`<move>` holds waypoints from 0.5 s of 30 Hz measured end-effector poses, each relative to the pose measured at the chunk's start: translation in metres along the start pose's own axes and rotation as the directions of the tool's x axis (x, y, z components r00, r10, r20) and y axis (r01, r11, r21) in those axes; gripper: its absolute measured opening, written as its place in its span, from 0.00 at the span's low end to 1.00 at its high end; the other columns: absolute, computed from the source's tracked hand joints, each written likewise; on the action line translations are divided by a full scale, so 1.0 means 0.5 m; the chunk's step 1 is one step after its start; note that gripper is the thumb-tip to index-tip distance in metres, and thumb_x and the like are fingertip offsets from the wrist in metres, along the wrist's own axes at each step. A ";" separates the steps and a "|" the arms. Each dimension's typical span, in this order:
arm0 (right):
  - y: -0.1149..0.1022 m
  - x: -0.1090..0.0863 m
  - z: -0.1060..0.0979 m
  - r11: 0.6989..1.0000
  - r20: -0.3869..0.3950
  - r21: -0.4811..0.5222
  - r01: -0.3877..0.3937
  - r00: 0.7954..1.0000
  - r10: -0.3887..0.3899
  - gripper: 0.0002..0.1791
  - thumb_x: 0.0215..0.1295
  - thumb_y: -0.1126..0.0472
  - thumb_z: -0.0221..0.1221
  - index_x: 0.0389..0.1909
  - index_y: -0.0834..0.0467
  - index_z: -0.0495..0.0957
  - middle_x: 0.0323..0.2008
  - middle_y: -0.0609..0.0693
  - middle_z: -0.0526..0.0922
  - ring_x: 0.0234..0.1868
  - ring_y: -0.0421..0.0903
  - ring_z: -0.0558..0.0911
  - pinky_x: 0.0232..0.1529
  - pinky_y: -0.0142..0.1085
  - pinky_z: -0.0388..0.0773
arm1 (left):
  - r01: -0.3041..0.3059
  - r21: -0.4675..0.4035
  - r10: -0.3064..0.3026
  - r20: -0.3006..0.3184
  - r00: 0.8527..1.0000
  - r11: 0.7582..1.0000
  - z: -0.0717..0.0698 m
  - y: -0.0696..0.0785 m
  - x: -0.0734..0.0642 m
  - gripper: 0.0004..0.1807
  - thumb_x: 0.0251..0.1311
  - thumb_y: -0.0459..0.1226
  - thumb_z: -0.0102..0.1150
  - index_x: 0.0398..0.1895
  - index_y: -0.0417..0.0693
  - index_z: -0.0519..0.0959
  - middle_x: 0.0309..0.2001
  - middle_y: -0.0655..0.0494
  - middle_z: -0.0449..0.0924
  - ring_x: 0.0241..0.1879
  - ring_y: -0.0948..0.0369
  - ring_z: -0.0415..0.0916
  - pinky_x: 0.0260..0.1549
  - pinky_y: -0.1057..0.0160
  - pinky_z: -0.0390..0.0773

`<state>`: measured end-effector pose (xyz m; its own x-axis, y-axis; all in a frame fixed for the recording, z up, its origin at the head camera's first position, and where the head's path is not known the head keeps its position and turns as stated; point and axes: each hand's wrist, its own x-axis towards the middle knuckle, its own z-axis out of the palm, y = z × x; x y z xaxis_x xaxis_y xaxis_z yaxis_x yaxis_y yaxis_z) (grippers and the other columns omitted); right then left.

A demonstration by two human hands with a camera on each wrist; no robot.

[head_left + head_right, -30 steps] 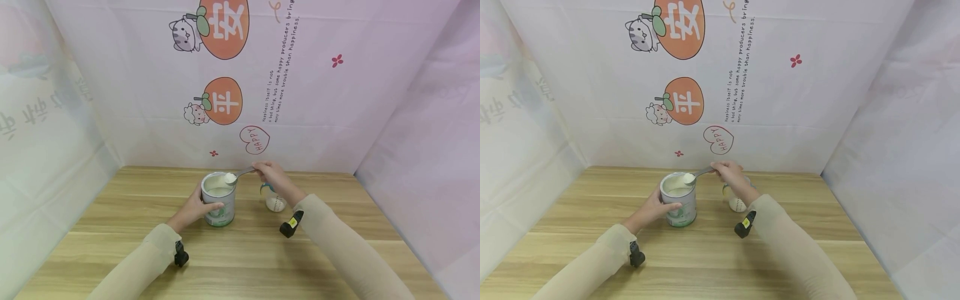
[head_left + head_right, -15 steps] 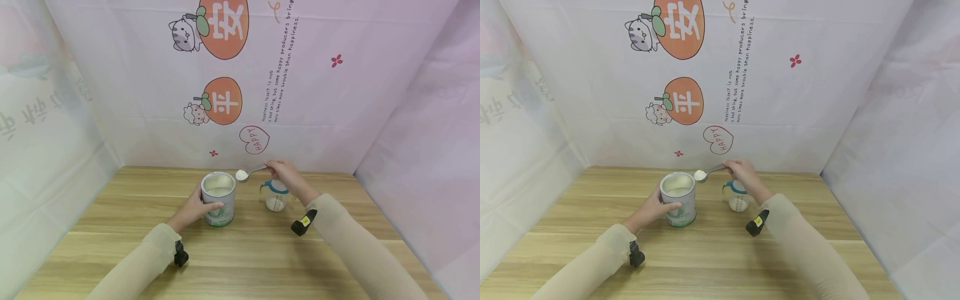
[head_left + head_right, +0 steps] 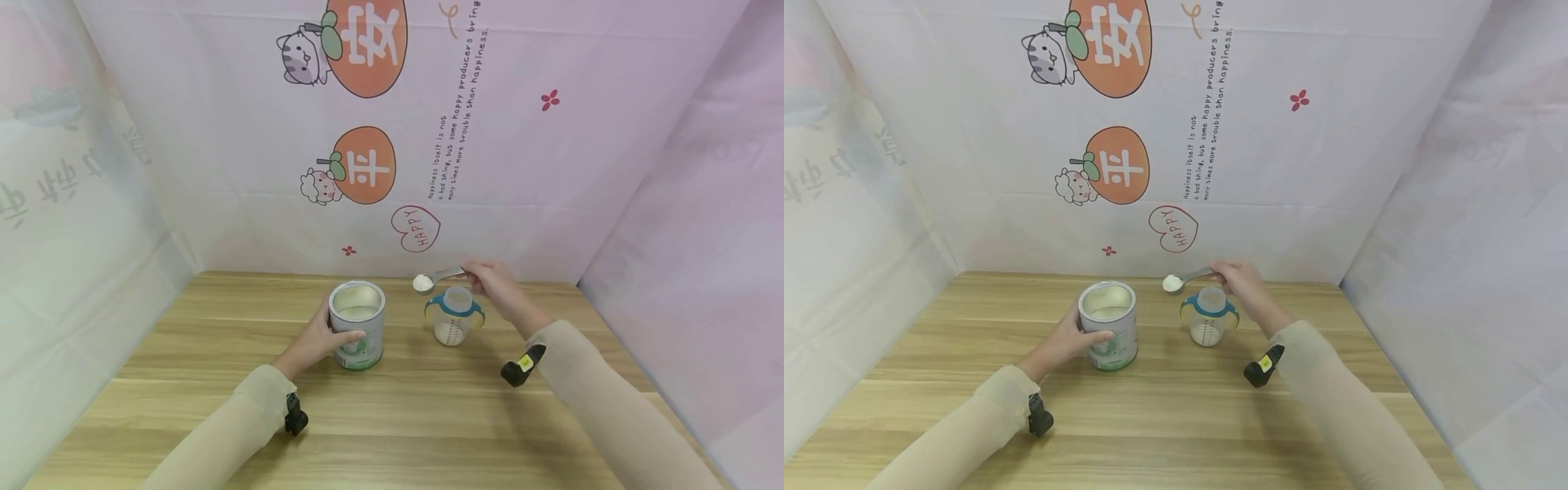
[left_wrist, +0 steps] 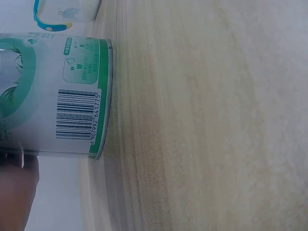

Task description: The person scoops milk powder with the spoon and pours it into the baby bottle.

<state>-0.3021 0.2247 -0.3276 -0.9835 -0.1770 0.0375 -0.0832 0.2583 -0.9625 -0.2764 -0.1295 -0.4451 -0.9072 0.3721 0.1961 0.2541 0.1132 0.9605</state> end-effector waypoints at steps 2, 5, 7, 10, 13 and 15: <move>0.003 -0.004 -0.011 1.000 -0.008 0.001 -0.001 1.000 0.001 0.15 0.77 0.57 0.50 0.32 0.61 0.76 0.26 0.46 0.69 0.29 0.40 0.67 0.32 0.30 0.69 | -0.004 0.002 0.004 0.000 1.000 1.000 0.000 -0.001 0.000 0.53 0.56 0.44 0.75 0.77 0.70 0.48 0.68 0.47 0.65 0.68 0.43 0.63 0.64 0.37 0.62; 0.009 -0.009 -0.027 1.000 -0.013 0.003 -0.002 1.000 0.002 0.15 0.78 0.57 0.50 0.34 0.63 0.77 0.26 0.45 0.69 0.28 0.40 0.66 0.32 0.30 0.68 | -0.001 0.000 0.001 -0.002 1.000 1.000 0.000 -0.003 0.000 0.53 0.56 0.45 0.75 0.77 0.72 0.49 0.68 0.48 0.65 0.68 0.42 0.62 0.64 0.37 0.62; 0.013 -0.013 -0.036 1.000 -0.016 0.001 -0.008 1.000 0.008 0.15 0.78 0.56 0.50 0.33 0.61 0.77 0.26 0.45 0.69 0.28 0.40 0.66 0.32 0.30 0.68 | 0.001 -0.001 -0.001 -0.003 1.000 1.000 -0.001 -0.003 0.000 0.53 0.56 0.45 0.75 0.77 0.72 0.49 0.68 0.48 0.65 0.69 0.42 0.62 0.64 0.37 0.62; 0.020 -0.017 -0.050 1.000 -0.019 0.000 -0.018 1.000 0.018 0.15 0.78 0.56 0.49 0.31 0.58 0.75 0.26 0.44 0.68 0.29 0.40 0.66 0.34 0.30 0.69 | 0.003 0.000 -0.003 -0.004 1.000 1.000 -0.001 -0.002 0.000 0.53 0.56 0.45 0.75 0.77 0.71 0.49 0.69 0.47 0.64 0.69 0.42 0.62 0.64 0.37 0.62; 0.027 -0.021 -0.062 1.000 -0.026 -0.013 -0.024 0.999 0.023 0.15 0.79 0.56 0.49 0.29 0.56 0.73 0.27 0.44 0.69 0.30 0.40 0.67 0.35 0.30 0.70 | 0.004 0.004 -0.004 -0.004 1.000 1.000 -0.001 0.001 0.000 0.53 0.55 0.45 0.75 0.77 0.72 0.49 0.69 0.45 0.64 0.69 0.42 0.62 0.64 0.37 0.62; 0.031 -0.025 -0.069 0.999 -0.039 -0.020 -0.027 0.999 0.027 0.15 0.79 0.55 0.49 0.29 0.55 0.72 0.26 0.44 0.69 0.29 0.40 0.67 0.35 0.31 0.70 | 0.002 0.009 -0.001 -0.004 1.000 1.000 0.000 0.003 -0.001 0.53 0.55 0.45 0.75 0.77 0.72 0.49 0.69 0.45 0.64 0.68 0.43 0.63 0.64 0.37 0.62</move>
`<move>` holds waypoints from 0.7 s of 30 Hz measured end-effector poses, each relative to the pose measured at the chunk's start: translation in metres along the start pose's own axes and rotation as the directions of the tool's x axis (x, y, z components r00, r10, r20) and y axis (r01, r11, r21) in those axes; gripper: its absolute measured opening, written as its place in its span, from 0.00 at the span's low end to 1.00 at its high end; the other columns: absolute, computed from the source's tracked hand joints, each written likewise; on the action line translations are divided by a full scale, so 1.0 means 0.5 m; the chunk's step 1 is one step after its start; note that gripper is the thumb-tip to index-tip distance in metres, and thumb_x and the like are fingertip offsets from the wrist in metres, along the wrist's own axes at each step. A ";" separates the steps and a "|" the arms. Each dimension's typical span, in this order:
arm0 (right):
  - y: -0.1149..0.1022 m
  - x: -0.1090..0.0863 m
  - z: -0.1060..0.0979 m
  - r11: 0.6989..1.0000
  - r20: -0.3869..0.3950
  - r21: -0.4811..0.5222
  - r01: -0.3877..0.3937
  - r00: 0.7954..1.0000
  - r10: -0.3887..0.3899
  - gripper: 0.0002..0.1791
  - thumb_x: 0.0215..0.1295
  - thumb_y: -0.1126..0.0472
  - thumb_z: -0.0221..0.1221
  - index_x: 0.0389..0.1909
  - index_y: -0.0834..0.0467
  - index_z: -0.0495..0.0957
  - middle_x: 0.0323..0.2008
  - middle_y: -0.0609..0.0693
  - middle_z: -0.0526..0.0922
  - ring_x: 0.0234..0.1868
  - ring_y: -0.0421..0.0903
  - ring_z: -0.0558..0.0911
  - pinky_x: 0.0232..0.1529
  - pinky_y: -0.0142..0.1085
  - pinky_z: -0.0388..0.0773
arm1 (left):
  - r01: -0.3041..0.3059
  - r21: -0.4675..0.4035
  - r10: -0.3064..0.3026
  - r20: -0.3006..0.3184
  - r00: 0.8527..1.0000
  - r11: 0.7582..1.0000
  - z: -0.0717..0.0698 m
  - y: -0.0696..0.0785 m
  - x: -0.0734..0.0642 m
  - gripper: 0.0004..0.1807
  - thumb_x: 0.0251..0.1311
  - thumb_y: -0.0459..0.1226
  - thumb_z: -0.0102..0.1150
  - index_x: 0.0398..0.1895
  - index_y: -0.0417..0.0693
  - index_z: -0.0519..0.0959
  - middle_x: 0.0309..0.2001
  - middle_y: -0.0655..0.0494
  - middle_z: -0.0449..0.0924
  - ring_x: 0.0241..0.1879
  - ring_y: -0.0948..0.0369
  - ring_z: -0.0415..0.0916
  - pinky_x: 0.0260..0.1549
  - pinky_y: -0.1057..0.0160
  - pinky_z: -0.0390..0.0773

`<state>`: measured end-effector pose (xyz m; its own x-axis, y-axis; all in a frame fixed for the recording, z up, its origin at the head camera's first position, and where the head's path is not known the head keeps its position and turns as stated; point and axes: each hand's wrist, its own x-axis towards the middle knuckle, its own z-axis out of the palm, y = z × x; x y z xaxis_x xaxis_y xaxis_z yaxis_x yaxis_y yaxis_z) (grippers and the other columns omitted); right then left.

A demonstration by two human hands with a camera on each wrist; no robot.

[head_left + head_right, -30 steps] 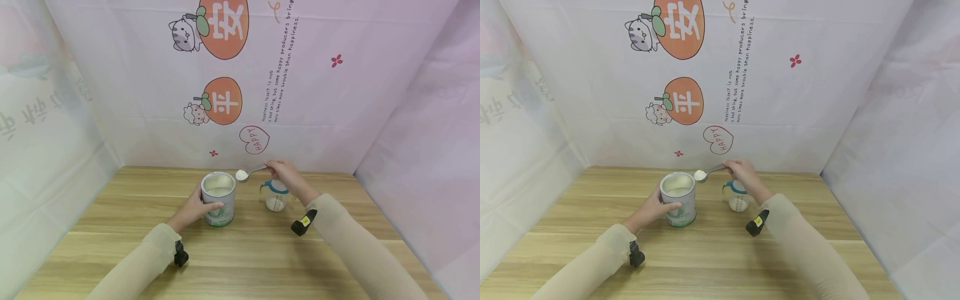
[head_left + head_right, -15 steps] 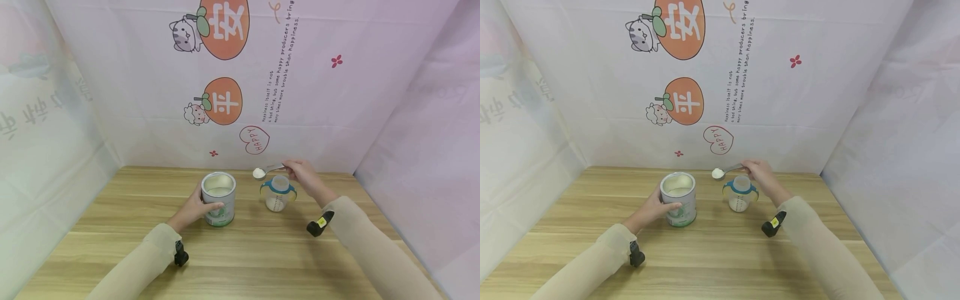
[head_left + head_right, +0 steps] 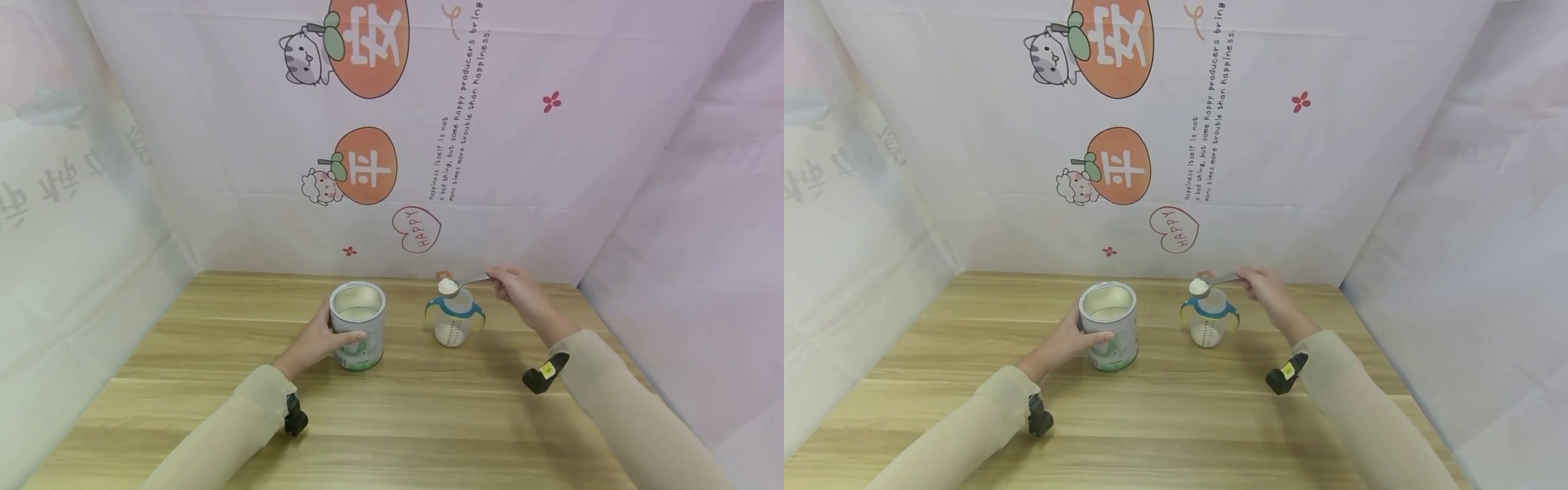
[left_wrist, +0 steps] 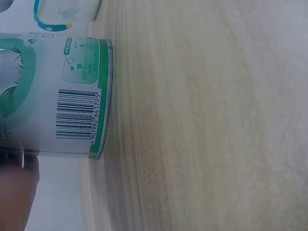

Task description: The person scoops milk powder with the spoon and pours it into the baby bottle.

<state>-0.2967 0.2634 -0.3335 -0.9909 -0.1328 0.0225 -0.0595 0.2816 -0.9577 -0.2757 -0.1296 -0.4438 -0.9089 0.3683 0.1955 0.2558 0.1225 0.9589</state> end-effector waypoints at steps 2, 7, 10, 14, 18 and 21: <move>0.005 -0.003 -0.006 1.000 -0.016 -0.004 -0.003 1.000 0.003 0.16 0.78 0.54 0.50 0.28 0.55 0.72 0.26 0.43 0.69 0.29 0.40 0.67 0.36 0.31 0.70 | -0.001 0.004 0.001 0.001 1.000 1.000 0.000 0.001 0.000 0.53 0.56 0.45 0.75 0.77 0.72 0.48 0.69 0.47 0.65 0.68 0.43 0.63 0.64 0.37 0.62; 0.017 -0.006 -0.017 1.000 -0.045 0.009 -0.008 0.999 0.008 0.17 0.78 0.55 0.51 0.25 0.53 0.73 0.24 0.43 0.69 0.28 0.40 0.67 0.35 0.32 0.70 | 0.001 0.002 -0.001 -0.003 1.000 1.000 0.000 -0.002 0.000 0.53 0.56 0.44 0.75 0.77 0.75 0.49 0.68 0.50 0.66 0.68 0.44 0.63 0.64 0.38 0.62; 0.022 -0.007 -0.021 1.000 -0.065 0.024 -0.004 0.998 0.006 0.17 0.78 0.55 0.51 0.25 0.53 0.75 0.24 0.43 0.70 0.29 0.40 0.67 0.34 0.31 0.70 | 0.001 0.007 -0.001 -0.005 1.000 1.000 -0.001 -0.003 0.001 0.52 0.56 0.44 0.75 0.76 0.75 0.49 0.67 0.52 0.66 0.68 0.43 0.63 0.64 0.37 0.63; 0.029 -0.008 -0.026 1.000 -0.099 0.016 0.001 0.995 0.000 0.16 0.77 0.54 0.52 0.26 0.53 0.75 0.25 0.42 0.70 0.30 0.39 0.68 0.35 0.30 0.71 | 0.010 0.018 -0.010 -0.011 1.000 1.000 0.000 -0.001 0.000 0.52 0.56 0.45 0.75 0.76 0.75 0.49 0.67 0.53 0.67 0.68 0.43 0.63 0.64 0.37 0.63; 0.039 -0.008 -0.030 1.000 -0.124 -0.026 0.011 0.992 -0.014 0.18 0.77 0.53 0.52 0.26 0.54 0.76 0.24 0.43 0.70 0.30 0.42 0.68 0.39 0.33 0.71 | 0.016 0.016 -0.016 -0.007 1.000 1.000 0.001 0.002 0.000 0.52 0.56 0.44 0.75 0.76 0.75 0.49 0.69 0.48 0.65 0.69 0.44 0.63 0.64 0.37 0.62; 0.045 -0.008 -0.031 0.997 -0.131 -0.073 0.021 0.991 -0.031 0.19 0.78 0.52 0.50 0.27 0.56 0.76 0.24 0.44 0.69 0.31 0.45 0.68 0.43 0.39 0.68 | 0.017 0.010 -0.017 -0.005 1.000 1.000 0.001 0.001 0.000 0.52 0.57 0.44 0.74 0.77 0.75 0.48 0.70 0.43 0.63 0.69 0.44 0.62 0.65 0.37 0.61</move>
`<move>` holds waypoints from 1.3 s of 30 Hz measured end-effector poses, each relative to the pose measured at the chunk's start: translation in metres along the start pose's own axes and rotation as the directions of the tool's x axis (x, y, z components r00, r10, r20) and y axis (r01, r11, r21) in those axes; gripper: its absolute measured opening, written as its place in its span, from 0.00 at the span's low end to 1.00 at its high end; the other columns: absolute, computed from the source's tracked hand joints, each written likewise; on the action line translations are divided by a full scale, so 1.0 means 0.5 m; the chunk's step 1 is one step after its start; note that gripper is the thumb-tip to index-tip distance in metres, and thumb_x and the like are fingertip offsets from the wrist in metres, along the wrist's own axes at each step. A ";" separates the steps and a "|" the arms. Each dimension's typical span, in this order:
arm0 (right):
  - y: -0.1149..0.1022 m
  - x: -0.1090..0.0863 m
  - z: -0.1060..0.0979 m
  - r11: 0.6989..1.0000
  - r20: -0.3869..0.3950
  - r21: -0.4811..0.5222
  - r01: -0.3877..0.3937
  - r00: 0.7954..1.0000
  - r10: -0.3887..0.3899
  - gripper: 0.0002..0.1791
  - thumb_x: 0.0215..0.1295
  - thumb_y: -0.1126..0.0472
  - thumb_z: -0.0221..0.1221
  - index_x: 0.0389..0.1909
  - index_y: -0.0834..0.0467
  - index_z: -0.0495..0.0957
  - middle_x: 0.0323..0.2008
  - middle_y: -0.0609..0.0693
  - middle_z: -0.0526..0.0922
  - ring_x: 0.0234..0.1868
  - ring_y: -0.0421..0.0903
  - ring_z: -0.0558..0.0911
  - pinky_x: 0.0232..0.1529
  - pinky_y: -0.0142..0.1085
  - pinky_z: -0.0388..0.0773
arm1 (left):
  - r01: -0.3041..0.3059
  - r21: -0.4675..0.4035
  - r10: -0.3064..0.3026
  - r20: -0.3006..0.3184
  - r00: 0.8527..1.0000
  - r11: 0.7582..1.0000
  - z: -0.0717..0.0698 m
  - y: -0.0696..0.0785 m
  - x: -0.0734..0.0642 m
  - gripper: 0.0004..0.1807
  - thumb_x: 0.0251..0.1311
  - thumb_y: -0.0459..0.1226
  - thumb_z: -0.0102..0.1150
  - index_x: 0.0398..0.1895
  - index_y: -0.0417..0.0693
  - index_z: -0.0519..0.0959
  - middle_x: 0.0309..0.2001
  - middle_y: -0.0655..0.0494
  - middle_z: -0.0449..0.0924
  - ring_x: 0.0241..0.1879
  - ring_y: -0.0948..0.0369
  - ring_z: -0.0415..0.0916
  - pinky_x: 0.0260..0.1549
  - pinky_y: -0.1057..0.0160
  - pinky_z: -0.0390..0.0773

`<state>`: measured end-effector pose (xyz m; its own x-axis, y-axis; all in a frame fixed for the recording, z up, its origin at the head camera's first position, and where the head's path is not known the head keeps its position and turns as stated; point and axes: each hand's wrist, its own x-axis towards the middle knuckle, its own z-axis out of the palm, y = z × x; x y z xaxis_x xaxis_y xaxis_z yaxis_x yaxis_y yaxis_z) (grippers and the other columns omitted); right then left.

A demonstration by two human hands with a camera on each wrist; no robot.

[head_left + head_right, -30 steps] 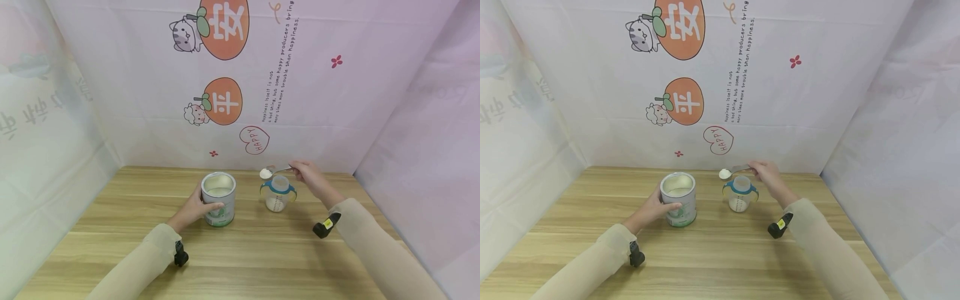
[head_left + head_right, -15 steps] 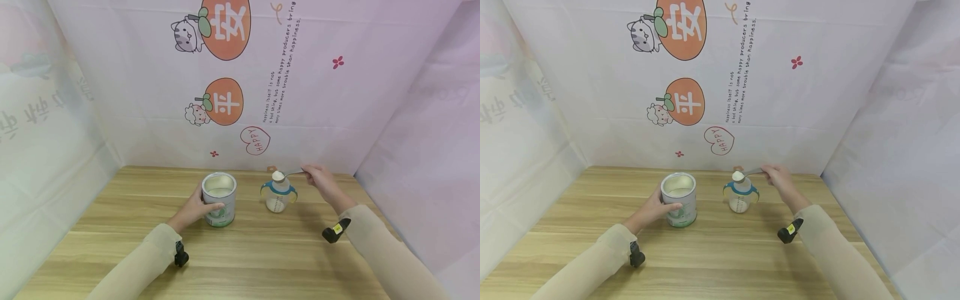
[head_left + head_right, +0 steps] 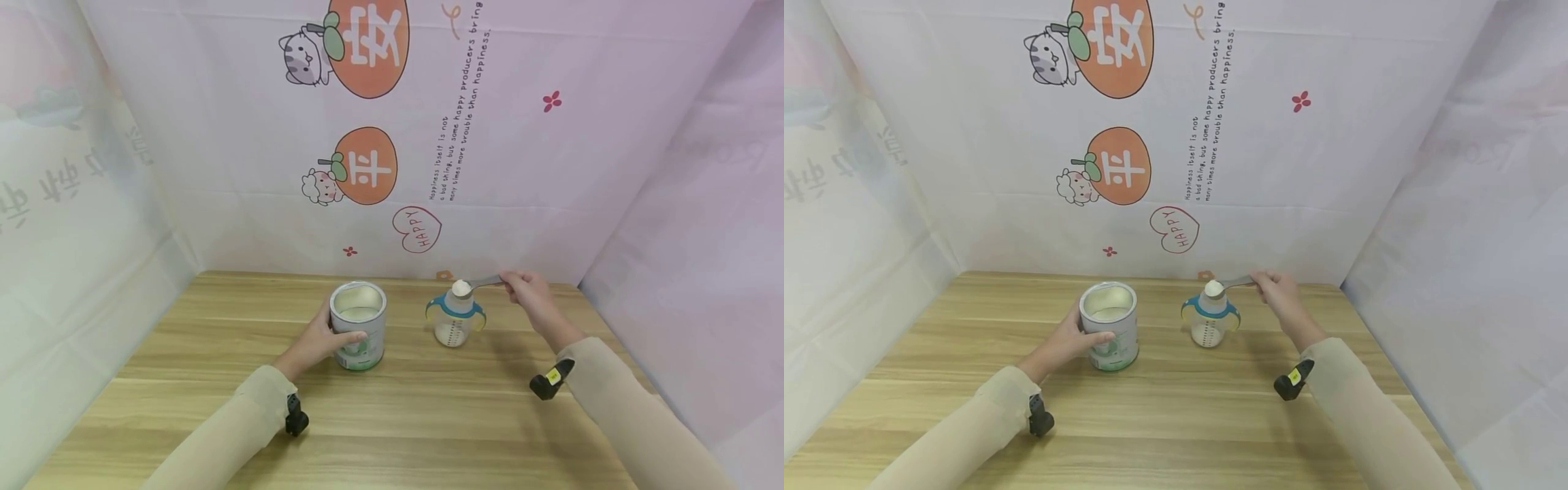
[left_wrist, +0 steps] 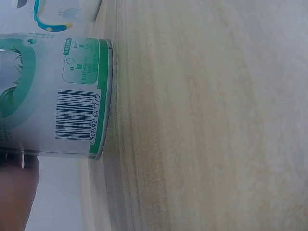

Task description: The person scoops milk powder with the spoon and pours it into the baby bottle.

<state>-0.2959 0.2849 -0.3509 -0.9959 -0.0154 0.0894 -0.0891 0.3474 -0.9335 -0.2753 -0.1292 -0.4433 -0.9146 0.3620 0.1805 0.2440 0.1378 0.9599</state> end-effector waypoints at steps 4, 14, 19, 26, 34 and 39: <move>0.005 -0.002 0.001 0.999 -0.005 -0.027 0.023 1.000 -0.023 0.20 0.78 0.50 0.50 0.30 0.59 0.77 0.23 0.46 0.67 0.29 0.46 0.66 0.46 0.45 0.63 | -0.007 -0.007 0.007 0.001 1.000 1.000 0.000 -0.001 0.001 0.52 0.57 0.44 0.74 0.77 0.74 0.48 0.70 0.42 0.62 0.69 0.43 0.62 0.65 0.37 0.61; 0.014 -0.006 0.001 0.994 -0.016 -0.106 0.039 0.999 -0.040 0.27 0.78 0.44 0.49 0.26 0.62 0.65 0.24 0.51 0.67 0.33 0.50 0.66 0.45 0.47 0.62 | -0.015 -0.012 0.015 0.003 1.000 1.000 -0.001 -0.003 0.001 0.53 0.56 0.44 0.75 0.77 0.71 0.49 0.68 0.50 0.66 0.68 0.44 0.63 0.64 0.37 0.62; 0.018 -0.007 0.005 0.988 -0.029 -0.143 0.051 0.998 -0.056 0.28 0.77 0.43 0.49 0.27 0.64 0.65 0.32 0.56 0.70 0.41 0.52 0.69 0.47 0.47 0.68 | -0.010 -0.013 0.010 0.005 1.000 1.000 -0.001 -0.003 0.000 0.53 0.56 0.44 0.75 0.77 0.71 0.49 0.69 0.48 0.65 0.69 0.43 0.62 0.64 0.37 0.62; 0.025 -0.006 0.011 0.967 -0.053 -0.238 0.087 0.993 -0.103 0.30 0.76 0.40 0.48 0.26 0.63 0.67 0.42 0.58 0.75 0.45 0.53 0.71 0.47 0.47 0.71 | -0.001 -0.009 0.001 0.000 1.000 1.000 0.000 -0.002 -0.002 0.53 0.56 0.45 0.75 0.77 0.71 0.49 0.69 0.47 0.65 0.69 0.43 0.62 0.64 0.37 0.62; 0.028 -0.014 0.026 0.878 -0.068 -0.413 0.243 0.953 -0.296 0.25 0.78 0.46 0.50 0.26 0.61 0.73 0.23 0.52 0.70 0.26 0.50 0.68 0.25 0.37 0.66 | 0.003 0.003 -0.003 -0.007 1.000 1.000 0.000 -0.005 0.001 0.52 0.55 0.46 0.75 0.77 0.73 0.50 0.66 0.53 0.67 0.69 0.43 0.62 0.64 0.37 0.62; 0.029 -0.015 0.034 0.795 -0.053 -0.478 0.372 0.892 -0.449 0.18 0.77 0.52 0.54 0.25 0.56 0.76 0.20 0.48 0.71 0.22 0.47 0.68 0.23 0.35 0.65 | -0.004 -0.008 0.004 0.004 1.000 1.000 -0.001 -0.006 0.001 0.52 0.56 0.46 0.75 0.77 0.71 0.49 0.68 0.49 0.65 0.69 0.42 0.61 0.64 0.37 0.61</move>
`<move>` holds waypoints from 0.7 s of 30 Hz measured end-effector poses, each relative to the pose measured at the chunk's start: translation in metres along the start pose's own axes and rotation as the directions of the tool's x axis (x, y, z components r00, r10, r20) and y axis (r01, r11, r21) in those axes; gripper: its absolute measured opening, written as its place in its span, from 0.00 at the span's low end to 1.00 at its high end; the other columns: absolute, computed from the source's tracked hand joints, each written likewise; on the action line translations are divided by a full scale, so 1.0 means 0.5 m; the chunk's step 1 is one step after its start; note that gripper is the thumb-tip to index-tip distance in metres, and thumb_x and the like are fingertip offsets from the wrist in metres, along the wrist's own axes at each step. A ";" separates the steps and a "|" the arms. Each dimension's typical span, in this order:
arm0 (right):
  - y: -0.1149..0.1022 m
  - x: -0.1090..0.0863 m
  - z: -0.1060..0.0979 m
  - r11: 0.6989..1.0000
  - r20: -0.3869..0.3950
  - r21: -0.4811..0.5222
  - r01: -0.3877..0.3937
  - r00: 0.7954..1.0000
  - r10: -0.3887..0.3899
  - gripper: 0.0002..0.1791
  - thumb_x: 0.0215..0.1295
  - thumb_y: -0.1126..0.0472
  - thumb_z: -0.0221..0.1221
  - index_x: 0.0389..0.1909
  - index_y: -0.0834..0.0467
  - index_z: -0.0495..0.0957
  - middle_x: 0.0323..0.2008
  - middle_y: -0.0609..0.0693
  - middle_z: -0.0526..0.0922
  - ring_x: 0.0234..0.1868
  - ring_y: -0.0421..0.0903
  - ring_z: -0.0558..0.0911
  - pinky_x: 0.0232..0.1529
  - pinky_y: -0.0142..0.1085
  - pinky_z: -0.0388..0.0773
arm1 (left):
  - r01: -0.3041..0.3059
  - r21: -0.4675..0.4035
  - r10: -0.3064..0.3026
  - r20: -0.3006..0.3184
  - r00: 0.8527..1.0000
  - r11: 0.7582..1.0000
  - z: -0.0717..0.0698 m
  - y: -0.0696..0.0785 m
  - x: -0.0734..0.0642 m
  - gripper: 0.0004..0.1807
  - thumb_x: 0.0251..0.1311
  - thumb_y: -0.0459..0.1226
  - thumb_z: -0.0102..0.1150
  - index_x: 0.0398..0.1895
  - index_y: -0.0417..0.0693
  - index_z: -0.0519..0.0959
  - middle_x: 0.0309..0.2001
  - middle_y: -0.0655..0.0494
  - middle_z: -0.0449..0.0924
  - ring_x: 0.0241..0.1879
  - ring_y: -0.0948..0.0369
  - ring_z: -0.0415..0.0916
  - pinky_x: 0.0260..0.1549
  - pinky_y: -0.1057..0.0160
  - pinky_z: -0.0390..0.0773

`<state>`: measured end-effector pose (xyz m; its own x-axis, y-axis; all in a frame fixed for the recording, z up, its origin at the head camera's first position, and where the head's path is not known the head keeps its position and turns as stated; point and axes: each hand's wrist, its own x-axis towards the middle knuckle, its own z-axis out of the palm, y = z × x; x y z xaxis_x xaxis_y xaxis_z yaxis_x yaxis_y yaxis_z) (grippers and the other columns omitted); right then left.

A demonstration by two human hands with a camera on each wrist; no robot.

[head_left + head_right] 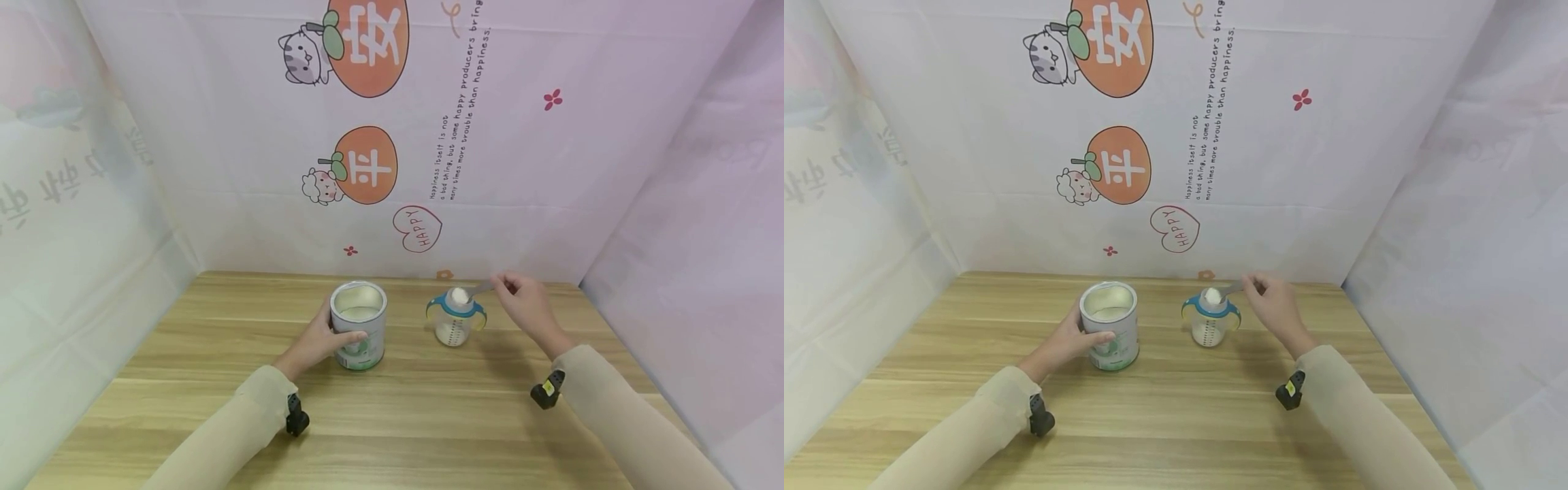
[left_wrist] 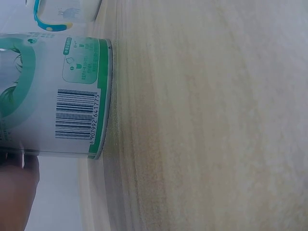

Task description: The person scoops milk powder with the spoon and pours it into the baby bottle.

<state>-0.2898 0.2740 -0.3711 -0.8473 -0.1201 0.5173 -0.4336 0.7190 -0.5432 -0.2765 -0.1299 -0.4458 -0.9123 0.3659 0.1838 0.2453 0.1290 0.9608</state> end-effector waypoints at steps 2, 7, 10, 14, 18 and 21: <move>-0.001 -0.001 0.003 0.998 -0.020 -0.015 0.061 0.998 -0.061 0.16 0.75 0.56 0.56 0.26 0.56 0.78 0.19 0.46 0.72 0.21 0.46 0.68 0.22 0.34 0.65 | -0.001 -0.003 0.001 0.002 1.000 1.000 0.000 0.000 0.000 0.52 0.56 0.45 0.75 0.77 0.70 0.49 0.68 0.48 0.65 0.69 0.41 0.61 0.64 0.37 0.61; -0.001 -0.001 0.009 0.973 -0.064 -0.067 0.219 0.973 -0.223 0.08 0.71 0.62 0.61 0.31 0.60 0.83 0.21 0.43 0.74 0.21 0.42 0.69 0.21 0.32 0.66 | 0.000 -0.005 0.000 0.002 1.000 1.000 0.001 0.001 0.000 0.52 0.56 0.44 0.75 0.77 0.67 0.49 0.69 0.46 0.65 0.69 0.42 0.62 0.64 0.37 0.62; 0.000 0.000 0.010 0.946 -0.077 -0.110 0.305 0.946 -0.314 0.05 0.69 0.65 0.63 0.32 0.61 0.83 0.22 0.43 0.73 0.22 0.40 0.69 0.22 0.32 0.67 | 0.000 -0.005 0.000 0.002 1.000 1.000 0.001 0.002 0.000 0.51 0.57 0.44 0.74 0.77 0.67 0.49 0.68 0.47 0.65 0.68 0.43 0.63 0.64 0.37 0.62; 0.002 0.001 0.010 0.910 -0.086 -0.147 0.387 0.912 -0.401 0.03 0.66 0.67 0.64 0.31 0.60 0.82 0.21 0.42 0.72 0.22 0.39 0.68 0.22 0.33 0.67 | -0.002 -0.006 0.002 0.004 1.000 1.000 0.001 0.002 0.000 0.51 0.58 0.43 0.74 0.77 0.68 0.50 0.68 0.47 0.65 0.68 0.43 0.63 0.64 0.37 0.62; 0.002 0.003 0.011 0.888 -0.085 -0.169 0.428 0.891 -0.446 0.03 0.65 0.67 0.65 0.31 0.59 0.82 0.22 0.43 0.73 0.23 0.39 0.68 0.22 0.34 0.68 | -0.006 -0.004 0.006 0.006 1.000 1.000 0.001 0.003 -0.001 0.50 0.58 0.42 0.74 0.77 0.67 0.50 0.70 0.42 0.63 0.68 0.43 0.63 0.64 0.36 0.62; 0.002 0.002 0.011 0.874 -0.074 -0.183 0.450 0.880 -0.469 0.03 0.64 0.67 0.65 0.31 0.59 0.82 0.22 0.44 0.74 0.23 0.39 0.69 0.22 0.35 0.69 | -0.004 -0.003 0.004 0.009 1.000 1.000 0.002 0.005 -0.002 0.50 0.58 0.42 0.73 0.77 0.67 0.50 0.70 0.41 0.62 0.69 0.43 0.62 0.65 0.36 0.61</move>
<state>-0.2927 0.2711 -0.3749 -0.5199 -0.3920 0.7590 -0.7042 0.6996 -0.1210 -0.2747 -0.1288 -0.4436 -0.9084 0.3744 0.1862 0.2484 0.1250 0.9605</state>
